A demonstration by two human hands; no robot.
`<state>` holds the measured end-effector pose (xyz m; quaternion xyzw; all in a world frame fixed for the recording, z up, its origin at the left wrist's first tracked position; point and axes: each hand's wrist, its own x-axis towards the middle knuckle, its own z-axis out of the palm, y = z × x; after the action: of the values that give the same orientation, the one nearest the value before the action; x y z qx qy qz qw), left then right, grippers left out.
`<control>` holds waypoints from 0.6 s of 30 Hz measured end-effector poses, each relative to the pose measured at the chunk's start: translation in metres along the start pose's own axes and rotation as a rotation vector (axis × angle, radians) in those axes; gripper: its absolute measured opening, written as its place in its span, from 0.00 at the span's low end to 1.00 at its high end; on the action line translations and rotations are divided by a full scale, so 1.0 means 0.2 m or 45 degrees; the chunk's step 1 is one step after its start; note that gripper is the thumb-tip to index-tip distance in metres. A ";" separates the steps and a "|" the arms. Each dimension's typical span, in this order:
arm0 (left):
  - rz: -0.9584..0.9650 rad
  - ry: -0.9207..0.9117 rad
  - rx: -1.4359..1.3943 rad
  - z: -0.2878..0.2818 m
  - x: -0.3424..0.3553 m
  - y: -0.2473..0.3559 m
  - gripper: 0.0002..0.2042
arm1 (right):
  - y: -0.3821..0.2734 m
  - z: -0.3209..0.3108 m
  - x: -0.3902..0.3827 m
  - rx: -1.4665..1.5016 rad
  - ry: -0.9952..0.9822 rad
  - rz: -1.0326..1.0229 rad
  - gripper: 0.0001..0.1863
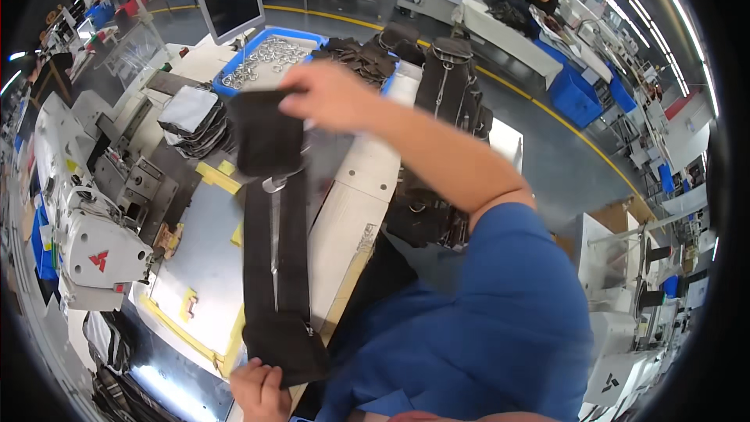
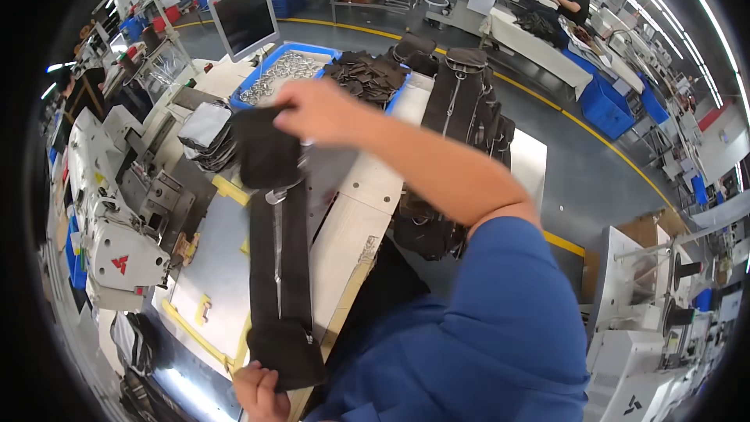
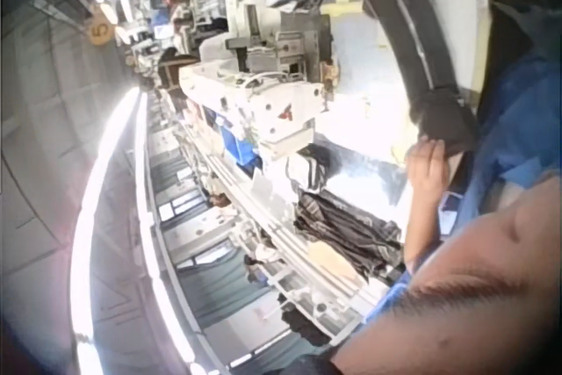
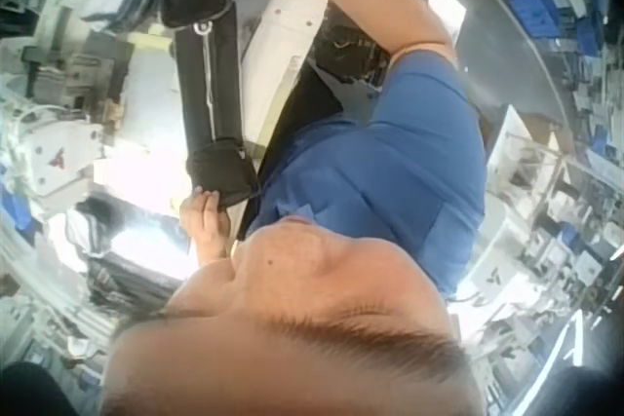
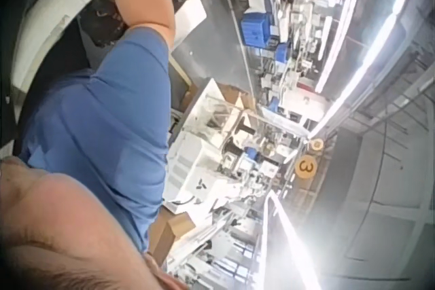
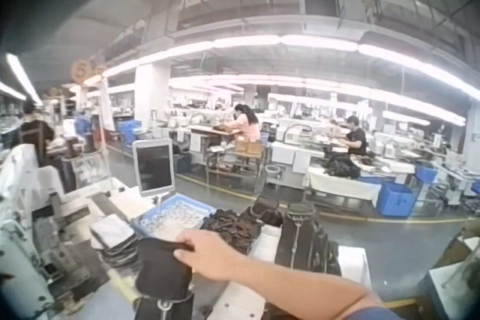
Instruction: The person aligns a zipper onto a plaid fabric pouch and sews it using an industrial sewing machine. They repeat this process for a second pouch, guiding the fabric under the needle and securing the zipper attachment.
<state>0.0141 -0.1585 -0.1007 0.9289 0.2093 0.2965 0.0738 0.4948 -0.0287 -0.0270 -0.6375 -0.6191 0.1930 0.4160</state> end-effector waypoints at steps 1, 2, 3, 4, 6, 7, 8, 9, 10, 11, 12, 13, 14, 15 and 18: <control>0.030 -0.014 0.068 -0.01 0.00 -0.03 0.16 | -0.02 -0.16 -0.01 0.119 -0.015 0.257 0.15; 0.086 -0.016 0.098 0.02 0.00 -0.09 0.18 | 0.07 -0.34 -0.05 0.149 0.085 0.314 0.19; 0.111 -0.025 0.171 0.03 0.00 -0.11 0.20 | 0.07 -0.46 -0.06 0.124 0.114 0.356 0.22; 0.125 -0.047 0.120 0.05 0.03 -0.10 0.19 | 0.12 -0.57 -0.09 0.102 0.243 0.381 0.23; 0.152 -0.090 0.018 0.13 0.17 -0.05 0.17 | 0.21 -0.80 -0.13 0.073 0.441 0.492 0.20; 0.211 -0.060 -0.052 0.17 0.26 -0.02 0.18 | 0.23 -0.88 -0.14 0.030 0.517 0.496 0.17; 0.278 -0.028 -0.135 0.24 0.35 0.02 0.19 | 0.30 -1.00 -0.15 -0.074 0.572 0.492 0.15; 0.326 -0.025 -0.201 0.30 0.43 0.05 0.19 | 0.34 -1.10 -0.13 -0.170 0.651 0.518 0.13; 0.371 -0.021 -0.264 0.37 0.50 0.08 0.20 | 0.37 -1.18 -0.13 -0.242 0.722 0.529 0.12; 0.395 -0.058 -0.324 0.44 0.59 0.13 0.22 | 0.51 -1.38 -0.13 -0.305 0.732 0.540 0.15; 0.404 -0.095 -0.370 0.49 0.66 0.17 0.25 | 0.55 -1.48 -0.11 -0.413 0.791 0.536 0.16; 0.318 -0.091 -0.342 0.51 0.73 0.23 0.27 | 0.59 -1.57 -0.10 -0.533 0.860 0.540 0.14; 0.234 -0.088 -0.317 0.54 0.79 0.30 0.30 | 0.65 -1.66 -0.10 -0.752 0.841 0.566 0.14; 0.152 -0.083 -0.295 0.56 0.82 0.33 0.33 | 0.73 -1.75 -0.10 -0.975 0.819 0.589 0.13; 0.094 -0.105 -0.184 0.55 0.75 0.25 0.38 | 1.03 -2.07 -0.24 -1.509 0.293 0.713 0.14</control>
<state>0.2056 -0.1402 -0.0995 0.9397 0.1496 0.2747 0.1384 0.9318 -0.1711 0.0428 -0.9117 -0.3831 -0.1486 -0.0074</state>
